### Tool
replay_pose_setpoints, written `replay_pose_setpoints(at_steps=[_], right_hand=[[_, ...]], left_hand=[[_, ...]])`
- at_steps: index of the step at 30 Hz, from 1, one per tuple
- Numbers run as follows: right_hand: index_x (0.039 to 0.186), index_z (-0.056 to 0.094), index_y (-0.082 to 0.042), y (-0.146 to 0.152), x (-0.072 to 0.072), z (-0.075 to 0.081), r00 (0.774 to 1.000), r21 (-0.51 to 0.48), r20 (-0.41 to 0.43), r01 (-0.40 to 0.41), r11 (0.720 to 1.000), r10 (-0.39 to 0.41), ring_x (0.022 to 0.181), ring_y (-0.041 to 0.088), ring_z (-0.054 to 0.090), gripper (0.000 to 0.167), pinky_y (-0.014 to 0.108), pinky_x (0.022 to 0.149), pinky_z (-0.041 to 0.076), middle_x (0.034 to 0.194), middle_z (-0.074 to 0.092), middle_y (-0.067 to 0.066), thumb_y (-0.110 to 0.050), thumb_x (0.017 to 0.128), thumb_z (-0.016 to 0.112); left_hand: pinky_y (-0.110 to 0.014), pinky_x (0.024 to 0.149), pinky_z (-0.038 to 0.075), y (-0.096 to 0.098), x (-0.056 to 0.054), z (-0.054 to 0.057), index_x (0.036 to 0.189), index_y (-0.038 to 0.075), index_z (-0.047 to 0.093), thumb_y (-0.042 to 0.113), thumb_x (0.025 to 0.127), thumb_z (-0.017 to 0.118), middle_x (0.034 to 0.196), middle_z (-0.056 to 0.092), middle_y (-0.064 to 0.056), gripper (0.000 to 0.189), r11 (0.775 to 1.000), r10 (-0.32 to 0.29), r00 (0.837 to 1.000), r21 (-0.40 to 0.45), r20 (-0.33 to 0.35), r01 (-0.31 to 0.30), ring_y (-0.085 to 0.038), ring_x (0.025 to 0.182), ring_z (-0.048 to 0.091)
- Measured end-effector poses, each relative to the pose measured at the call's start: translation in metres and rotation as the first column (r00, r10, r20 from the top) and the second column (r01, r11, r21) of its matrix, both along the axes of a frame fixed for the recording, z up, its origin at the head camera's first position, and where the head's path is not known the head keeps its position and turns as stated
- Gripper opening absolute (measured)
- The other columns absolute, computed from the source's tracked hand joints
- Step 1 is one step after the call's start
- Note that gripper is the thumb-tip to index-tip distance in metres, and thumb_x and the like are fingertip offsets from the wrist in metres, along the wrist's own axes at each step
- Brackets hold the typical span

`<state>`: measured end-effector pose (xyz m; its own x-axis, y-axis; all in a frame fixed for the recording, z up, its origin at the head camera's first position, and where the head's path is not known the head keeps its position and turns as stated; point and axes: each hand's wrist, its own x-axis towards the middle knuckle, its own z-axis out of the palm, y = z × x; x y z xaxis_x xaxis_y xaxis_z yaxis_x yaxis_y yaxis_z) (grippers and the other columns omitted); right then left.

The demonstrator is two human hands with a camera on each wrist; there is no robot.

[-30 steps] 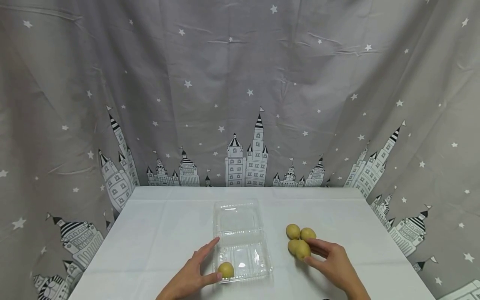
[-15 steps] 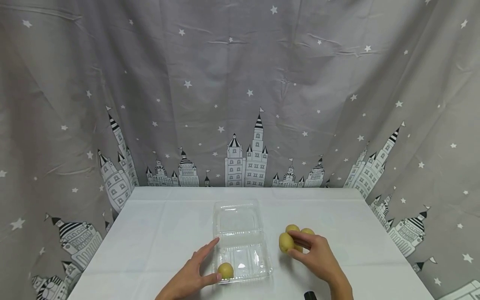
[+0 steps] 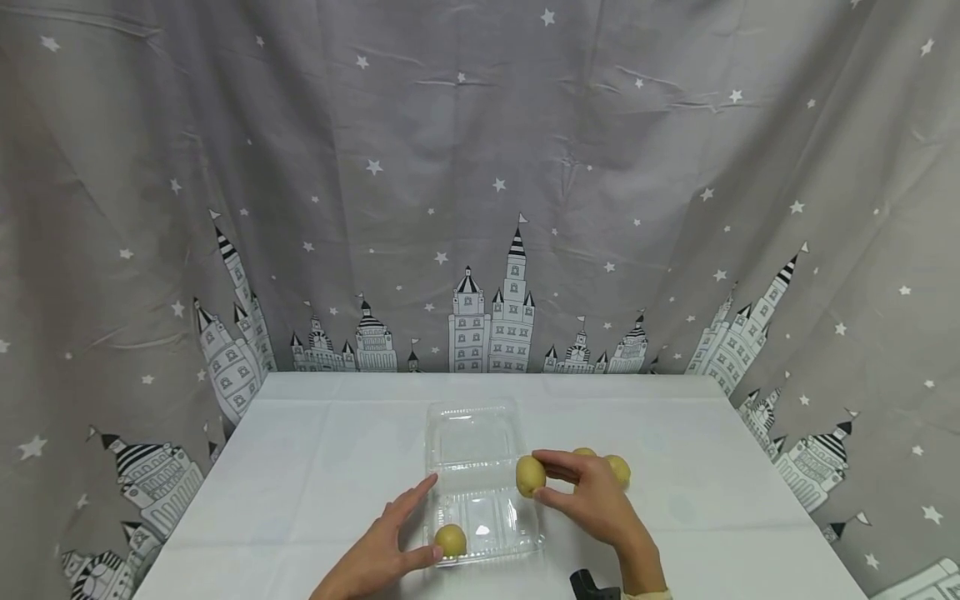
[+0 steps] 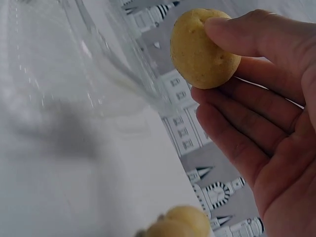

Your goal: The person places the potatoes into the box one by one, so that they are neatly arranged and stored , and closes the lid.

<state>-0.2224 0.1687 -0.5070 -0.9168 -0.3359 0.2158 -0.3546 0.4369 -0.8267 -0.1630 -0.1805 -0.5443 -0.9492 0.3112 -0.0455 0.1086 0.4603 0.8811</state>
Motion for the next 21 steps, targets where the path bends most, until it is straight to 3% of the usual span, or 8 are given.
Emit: replay_pose_setpoints(at_steps=[9, 21], right_hand=[[0.136, 0.077, -0.014, -0.026, -0.005, 0.000, 0.998, 0.032, 0.017, -0.055, 0.998, 0.054, 0.118, 0.019, 0.079, 0.047, 0.035, 0.106, 0.062, 0.130, 0.081, 0.000, -0.022, 0.091, 0.089], [0.136, 0.076, -0.009, -0.054, -0.009, -0.009, 0.981, 0.008, 0.019, -0.196, 0.981, 0.195, 0.121, 0.022, 0.078, 0.045, 0.036, 0.108, 0.061, 0.134, 0.079, 0.003, -0.017, 0.093, 0.087]], left_hand=[[-0.082, 0.127, -0.001, 0.000, 0.000, 0.000, 0.173, 0.021, 0.036, 0.038, 0.089, 0.088, 0.178, 0.032, -0.023, 0.101, 1.000, 0.006, 1.000, 0.004, 0.012, -0.006, -0.061, 0.165, 0.011], [-0.085, 0.126, 0.007, -0.001, 0.000, -0.001, 0.172, 0.020, 0.037, 0.038, 0.088, 0.088, 0.176, 0.035, -0.023, 0.100, 1.000, 0.008, 1.000, -0.019, -0.005, -0.008, -0.062, 0.163, 0.017]])
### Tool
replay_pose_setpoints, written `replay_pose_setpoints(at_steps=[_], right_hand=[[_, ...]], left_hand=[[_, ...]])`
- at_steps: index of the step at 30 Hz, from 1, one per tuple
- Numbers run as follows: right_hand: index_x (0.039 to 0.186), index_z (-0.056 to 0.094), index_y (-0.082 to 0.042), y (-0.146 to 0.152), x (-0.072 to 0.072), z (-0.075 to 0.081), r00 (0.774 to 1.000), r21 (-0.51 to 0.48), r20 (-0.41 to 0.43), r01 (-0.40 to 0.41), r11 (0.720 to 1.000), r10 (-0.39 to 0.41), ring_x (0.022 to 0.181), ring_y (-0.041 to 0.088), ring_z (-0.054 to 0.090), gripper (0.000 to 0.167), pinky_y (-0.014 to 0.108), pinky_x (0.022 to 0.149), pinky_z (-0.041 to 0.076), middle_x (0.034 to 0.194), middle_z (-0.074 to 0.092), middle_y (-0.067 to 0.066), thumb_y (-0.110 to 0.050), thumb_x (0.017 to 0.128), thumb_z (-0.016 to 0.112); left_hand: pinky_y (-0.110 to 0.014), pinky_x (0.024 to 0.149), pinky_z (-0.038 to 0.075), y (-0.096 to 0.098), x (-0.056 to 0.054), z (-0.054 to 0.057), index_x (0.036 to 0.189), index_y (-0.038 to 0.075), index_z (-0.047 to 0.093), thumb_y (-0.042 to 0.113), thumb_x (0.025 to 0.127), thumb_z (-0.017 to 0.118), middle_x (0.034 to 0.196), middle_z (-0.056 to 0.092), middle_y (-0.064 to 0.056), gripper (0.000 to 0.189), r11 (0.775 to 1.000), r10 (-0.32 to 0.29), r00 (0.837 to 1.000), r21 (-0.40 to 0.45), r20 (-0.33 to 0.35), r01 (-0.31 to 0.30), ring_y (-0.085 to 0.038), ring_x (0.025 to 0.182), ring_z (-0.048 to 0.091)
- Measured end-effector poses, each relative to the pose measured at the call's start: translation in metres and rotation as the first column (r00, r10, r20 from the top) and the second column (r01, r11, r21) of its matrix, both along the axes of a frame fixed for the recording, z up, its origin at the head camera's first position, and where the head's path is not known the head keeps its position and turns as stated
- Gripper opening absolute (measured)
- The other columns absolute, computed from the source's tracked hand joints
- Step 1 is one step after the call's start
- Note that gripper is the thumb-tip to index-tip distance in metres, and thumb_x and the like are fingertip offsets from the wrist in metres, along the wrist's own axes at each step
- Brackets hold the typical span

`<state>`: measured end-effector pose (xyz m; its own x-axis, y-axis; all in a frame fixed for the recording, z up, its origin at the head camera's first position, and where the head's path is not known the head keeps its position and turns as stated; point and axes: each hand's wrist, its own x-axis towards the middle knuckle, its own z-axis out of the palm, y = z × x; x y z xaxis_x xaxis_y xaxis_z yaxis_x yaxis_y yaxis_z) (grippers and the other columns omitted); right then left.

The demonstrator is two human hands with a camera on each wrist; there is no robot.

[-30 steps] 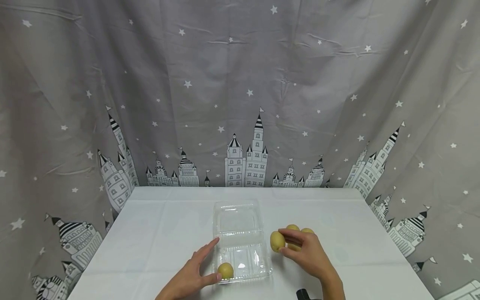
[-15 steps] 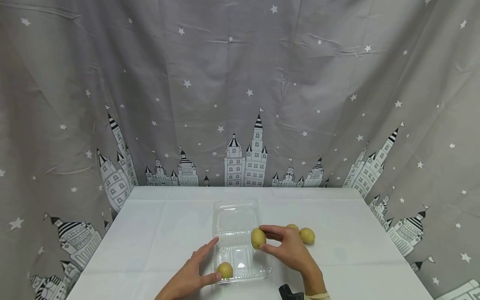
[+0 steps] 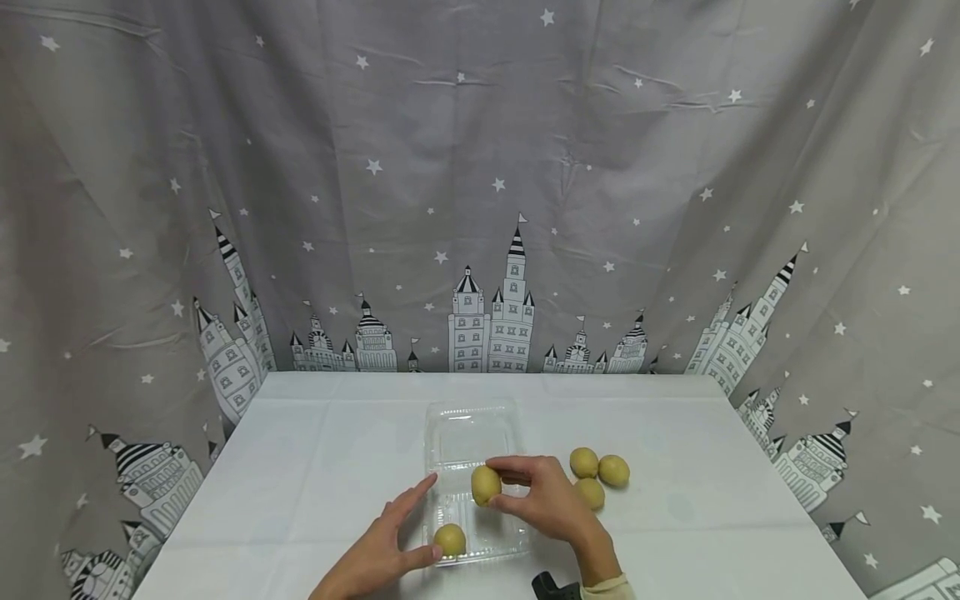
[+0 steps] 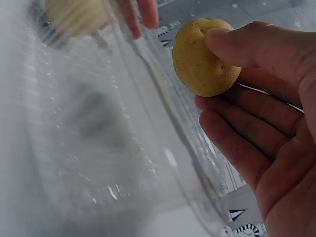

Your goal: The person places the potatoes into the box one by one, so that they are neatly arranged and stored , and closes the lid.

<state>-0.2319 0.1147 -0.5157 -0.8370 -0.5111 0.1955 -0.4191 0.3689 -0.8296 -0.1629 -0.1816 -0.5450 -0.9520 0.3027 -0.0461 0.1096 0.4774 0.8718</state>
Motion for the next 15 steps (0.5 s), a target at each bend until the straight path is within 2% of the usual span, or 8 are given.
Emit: replay_pose_setpoints(at_steps=[3, 9, 14, 15], right_hand=[[0.136, 0.076, -0.008, -0.006, -0.001, -0.002, 1.000, 0.002, -0.012, -0.029, 1.000, 0.029, 0.121, 0.023, 0.078, 0.044, 0.037, 0.109, 0.061, 0.134, 0.079, 0.005, -0.014, 0.093, 0.086], [0.135, 0.076, -0.007, -0.015, -0.002, -0.004, 0.998, 0.017, -0.010, -0.066, 0.998, 0.066, 0.122, 0.023, 0.077, 0.044, 0.037, 0.109, 0.061, 0.133, 0.079, 0.004, -0.009, 0.093, 0.085], [0.136, 0.076, -0.007, -0.024, -0.004, -0.007, 0.996, 0.029, 0.000, -0.085, 0.996, 0.085, 0.122, 0.017, 0.077, 0.044, 0.030, 0.108, 0.060, 0.133, 0.079, 0.004, -0.010, 0.092, 0.085], [0.136, 0.077, -0.007, -0.025, -0.004, -0.008, 0.996, 0.031, 0.002, -0.086, 0.996, 0.086, 0.121, 0.016, 0.076, 0.044, 0.029, 0.108, 0.060, 0.133, 0.079, 0.004, -0.011, 0.092, 0.085]], left_hand=[[-0.087, 0.125, 0.014, 0.000, 0.000, -0.001, 0.172, 0.021, 0.038, 0.038, 0.088, 0.088, 0.175, 0.037, -0.023, 0.099, 1.000, 0.002, 1.000, -0.006, -0.012, -0.002, -0.063, 0.162, 0.020], [-0.087, 0.125, 0.012, 0.000, -0.001, -0.001, 0.172, 0.020, 0.038, 0.038, 0.088, 0.088, 0.174, 0.037, -0.025, 0.099, 1.000, -0.003, 1.000, -0.008, -0.022, 0.002, -0.062, 0.162, 0.022], [-0.090, 0.119, 0.024, 0.000, -0.001, -0.001, 0.172, 0.021, 0.037, 0.041, 0.088, 0.088, 0.174, 0.036, -0.027, 0.100, 1.000, -0.002, 1.000, -0.029, -0.003, 0.002, -0.067, 0.160, 0.021], [-0.090, 0.119, 0.022, 0.000, -0.001, -0.001, 0.172, 0.021, 0.037, 0.041, 0.088, 0.088, 0.175, 0.035, -0.027, 0.100, 1.000, -0.002, 1.000, -0.027, 0.003, 0.002, -0.067, 0.160, 0.020]])
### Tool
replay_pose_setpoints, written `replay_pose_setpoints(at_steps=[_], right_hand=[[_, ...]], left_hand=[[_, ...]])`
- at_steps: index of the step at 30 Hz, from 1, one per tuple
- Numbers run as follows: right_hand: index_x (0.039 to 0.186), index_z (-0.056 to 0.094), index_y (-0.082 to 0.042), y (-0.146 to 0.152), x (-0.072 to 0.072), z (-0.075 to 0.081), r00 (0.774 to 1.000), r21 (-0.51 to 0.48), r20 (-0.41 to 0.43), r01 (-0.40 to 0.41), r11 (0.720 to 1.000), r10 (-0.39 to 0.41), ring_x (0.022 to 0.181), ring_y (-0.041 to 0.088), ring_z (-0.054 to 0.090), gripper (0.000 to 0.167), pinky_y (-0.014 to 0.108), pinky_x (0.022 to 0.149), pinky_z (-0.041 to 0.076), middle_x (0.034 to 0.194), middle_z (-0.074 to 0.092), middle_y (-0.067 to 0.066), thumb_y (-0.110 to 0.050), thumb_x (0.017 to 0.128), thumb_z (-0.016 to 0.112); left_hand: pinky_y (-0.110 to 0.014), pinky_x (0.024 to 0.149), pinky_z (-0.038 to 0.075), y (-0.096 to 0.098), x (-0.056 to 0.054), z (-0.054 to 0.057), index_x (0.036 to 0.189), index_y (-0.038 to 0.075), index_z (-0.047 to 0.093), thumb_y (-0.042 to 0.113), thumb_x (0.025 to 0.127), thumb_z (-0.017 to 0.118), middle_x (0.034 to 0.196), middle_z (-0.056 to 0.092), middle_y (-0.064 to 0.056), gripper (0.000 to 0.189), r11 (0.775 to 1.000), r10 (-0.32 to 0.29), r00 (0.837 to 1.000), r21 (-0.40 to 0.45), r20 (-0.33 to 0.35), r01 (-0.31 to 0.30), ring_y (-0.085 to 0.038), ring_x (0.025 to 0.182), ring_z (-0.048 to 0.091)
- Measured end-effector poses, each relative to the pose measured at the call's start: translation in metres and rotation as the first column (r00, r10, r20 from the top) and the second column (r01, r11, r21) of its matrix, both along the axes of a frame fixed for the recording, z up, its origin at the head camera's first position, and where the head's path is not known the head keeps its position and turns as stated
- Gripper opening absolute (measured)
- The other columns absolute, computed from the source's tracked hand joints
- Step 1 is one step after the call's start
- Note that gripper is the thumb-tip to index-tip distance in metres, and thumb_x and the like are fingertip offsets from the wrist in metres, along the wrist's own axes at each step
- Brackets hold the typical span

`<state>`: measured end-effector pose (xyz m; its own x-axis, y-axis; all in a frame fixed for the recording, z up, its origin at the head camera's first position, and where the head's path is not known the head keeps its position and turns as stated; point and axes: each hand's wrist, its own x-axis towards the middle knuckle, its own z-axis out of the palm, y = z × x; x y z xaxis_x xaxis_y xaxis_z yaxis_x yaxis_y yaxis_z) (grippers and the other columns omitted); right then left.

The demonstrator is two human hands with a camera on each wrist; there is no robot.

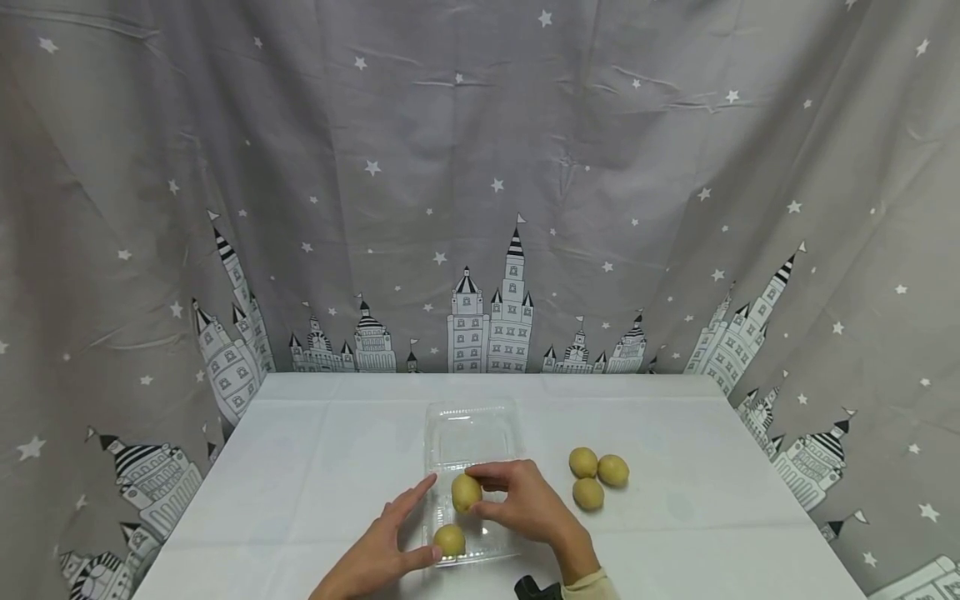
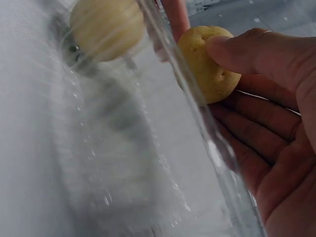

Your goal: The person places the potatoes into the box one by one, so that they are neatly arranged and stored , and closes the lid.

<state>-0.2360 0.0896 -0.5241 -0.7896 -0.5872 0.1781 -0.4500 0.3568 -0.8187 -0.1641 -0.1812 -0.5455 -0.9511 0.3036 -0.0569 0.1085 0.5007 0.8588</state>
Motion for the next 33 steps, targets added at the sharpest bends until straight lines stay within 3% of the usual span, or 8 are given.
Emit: replay_pose_setpoints(at_steps=[6, 14, 21, 33], right_hand=[[0.135, 0.077, -0.009, -0.008, -0.001, -0.003, 1.000, 0.004, 0.012, -0.014, 1.000, 0.014, 0.120, 0.013, 0.076, 0.045, 0.028, 0.107, 0.060, 0.132, 0.080, 0.003, -0.013, 0.091, 0.086], [0.135, 0.077, -0.007, -0.014, -0.002, -0.006, 1.000, 0.025, -0.004, -0.014, 1.000, 0.014, 0.119, 0.015, 0.077, 0.045, 0.030, 0.105, 0.062, 0.132, 0.080, 0.006, -0.015, 0.092, 0.085], [0.134, 0.077, -0.004, -0.022, -0.002, -0.008, 1.000, 0.034, -0.003, -0.007, 0.999, 0.007, 0.116, 0.015, 0.078, 0.044, 0.031, 0.105, 0.062, 0.128, 0.081, 0.007, -0.014, 0.092, 0.084], [0.130, 0.080, -0.010, -0.032, -0.001, -0.011, 1.000, 0.087, 0.021, 0.021, 0.996, -0.023, 0.110, 0.006, 0.077, 0.040, 0.029, 0.101, 0.063, 0.120, 0.083, -0.002, -0.023, 0.093, 0.087]], left_hand=[[-0.092, 0.119, 0.015, 0.000, 0.001, 0.002, 0.173, 0.021, 0.036, 0.039, 0.090, 0.088, 0.175, 0.033, -0.028, 0.099, 1.000, -0.008, 1.000, 0.023, 0.012, 0.007, -0.070, 0.160, 0.014], [-0.091, 0.119, 0.018, 0.000, 0.001, 0.001, 0.172, 0.021, 0.037, 0.038, 0.089, 0.088, 0.175, 0.034, -0.027, 0.099, 0.999, -0.003, 1.000, 0.033, 0.002, 0.002, -0.070, 0.160, 0.013], [-0.087, 0.124, 0.007, 0.000, 0.001, 0.001, 0.172, 0.020, 0.037, 0.037, 0.088, 0.089, 0.175, 0.035, -0.026, 0.100, 0.999, 0.003, 1.000, 0.036, 0.003, -0.003, -0.064, 0.163, 0.017], [-0.090, 0.121, 0.010, 0.003, 0.000, 0.000, 0.172, 0.024, 0.038, 0.039, 0.089, 0.089, 0.176, 0.034, -0.027, 0.099, 1.000, 0.022, 0.999, 0.009, 0.045, -0.023, -0.067, 0.161, 0.015]])
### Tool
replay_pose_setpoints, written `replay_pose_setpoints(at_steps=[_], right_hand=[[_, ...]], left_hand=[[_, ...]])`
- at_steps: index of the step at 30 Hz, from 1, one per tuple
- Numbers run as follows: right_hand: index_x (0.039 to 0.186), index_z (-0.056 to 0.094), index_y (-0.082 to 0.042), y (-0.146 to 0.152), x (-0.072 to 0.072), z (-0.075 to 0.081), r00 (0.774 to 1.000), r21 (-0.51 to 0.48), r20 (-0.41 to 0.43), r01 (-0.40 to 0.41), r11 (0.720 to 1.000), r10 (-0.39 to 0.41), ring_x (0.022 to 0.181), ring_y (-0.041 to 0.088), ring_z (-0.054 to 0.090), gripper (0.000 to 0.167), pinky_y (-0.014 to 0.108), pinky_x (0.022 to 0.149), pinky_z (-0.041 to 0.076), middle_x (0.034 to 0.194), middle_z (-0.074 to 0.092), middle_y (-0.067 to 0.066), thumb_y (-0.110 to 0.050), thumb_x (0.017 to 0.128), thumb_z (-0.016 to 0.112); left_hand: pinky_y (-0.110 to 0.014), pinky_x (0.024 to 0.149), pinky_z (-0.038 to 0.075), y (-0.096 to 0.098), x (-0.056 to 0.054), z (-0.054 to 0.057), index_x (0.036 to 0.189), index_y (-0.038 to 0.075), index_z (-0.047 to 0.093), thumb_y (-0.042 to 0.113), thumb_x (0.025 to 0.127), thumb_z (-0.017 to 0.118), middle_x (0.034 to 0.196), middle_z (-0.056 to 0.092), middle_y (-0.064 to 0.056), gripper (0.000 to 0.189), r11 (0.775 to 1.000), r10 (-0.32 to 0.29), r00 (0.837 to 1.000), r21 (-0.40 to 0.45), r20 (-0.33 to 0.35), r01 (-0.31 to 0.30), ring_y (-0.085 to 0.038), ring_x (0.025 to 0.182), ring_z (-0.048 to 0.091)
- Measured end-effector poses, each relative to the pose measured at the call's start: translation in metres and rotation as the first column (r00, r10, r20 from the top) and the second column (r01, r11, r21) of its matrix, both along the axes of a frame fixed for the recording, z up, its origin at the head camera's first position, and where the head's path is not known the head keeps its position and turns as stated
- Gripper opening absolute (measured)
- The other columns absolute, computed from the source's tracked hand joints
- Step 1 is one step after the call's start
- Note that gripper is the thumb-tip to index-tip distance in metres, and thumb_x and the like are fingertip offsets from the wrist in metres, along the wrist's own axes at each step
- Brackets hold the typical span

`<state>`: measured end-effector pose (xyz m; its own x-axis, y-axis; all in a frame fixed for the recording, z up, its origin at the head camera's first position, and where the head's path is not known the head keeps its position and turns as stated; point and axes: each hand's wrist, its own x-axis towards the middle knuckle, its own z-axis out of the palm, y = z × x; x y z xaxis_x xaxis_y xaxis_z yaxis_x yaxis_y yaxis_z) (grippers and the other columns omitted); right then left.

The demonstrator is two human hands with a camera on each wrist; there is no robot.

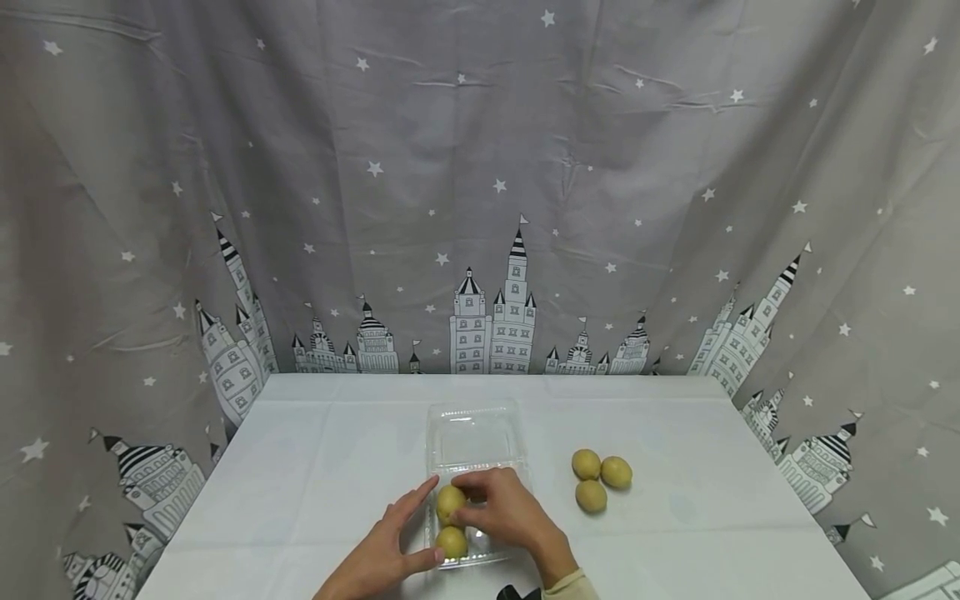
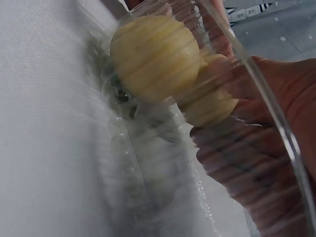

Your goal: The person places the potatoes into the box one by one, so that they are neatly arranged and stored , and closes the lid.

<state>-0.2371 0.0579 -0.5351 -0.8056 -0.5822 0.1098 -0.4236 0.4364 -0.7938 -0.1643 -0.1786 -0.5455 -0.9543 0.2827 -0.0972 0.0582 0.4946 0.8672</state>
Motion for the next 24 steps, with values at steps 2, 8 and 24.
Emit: replay_pose_setpoints(at_steps=[2, 8, 24], right_hand=[[0.129, 0.080, -0.010, -0.0016, 0.0006, -0.0006, 1.000, -0.004, -0.001, 0.004, 1.000, -0.004, 0.109, 0.005, 0.076, 0.039, 0.028, 0.101, 0.063, 0.119, 0.083, -0.002, -0.023, 0.093, 0.087], [0.126, 0.081, -0.009, -0.0064, 0.0012, -0.0034, 1.000, -0.014, 0.002, 0.015, 1.000, -0.014, 0.104, 0.002, 0.076, 0.038, 0.025, 0.097, 0.063, 0.115, 0.083, -0.003, -0.023, 0.092, 0.089], [0.117, 0.083, -0.007, -0.0082, 0.0050, 0.0012, 0.993, 0.043, 0.004, 0.121, 0.992, -0.122, 0.094, 0.002, 0.077, 0.037, 0.025, 0.087, 0.063, 0.106, 0.085, -0.001, -0.028, 0.088, 0.093]], left_hand=[[-0.090, 0.121, 0.010, 0.0002, 0.0000, 0.0002, 0.172, 0.025, 0.038, 0.039, 0.089, 0.089, 0.176, 0.033, -0.026, 0.098, 1.000, -0.001, 1.000, -0.001, 0.002, 0.001, -0.067, 0.161, 0.015], [-0.091, 0.121, 0.010, -0.0013, 0.0006, 0.0006, 0.172, 0.024, 0.037, 0.038, 0.090, 0.088, 0.177, 0.033, -0.025, 0.098, 1.000, -0.013, 1.000, 0.017, -0.005, 0.013, -0.068, 0.161, 0.012], [-0.078, 0.131, 0.001, -0.0004, -0.0006, 0.0015, 0.172, 0.019, 0.038, 0.041, 0.088, 0.088, 0.176, 0.038, -0.019, 0.100, 1.000, -0.012, 1.000, 0.002, -0.014, 0.012, -0.058, 0.165, 0.020]])
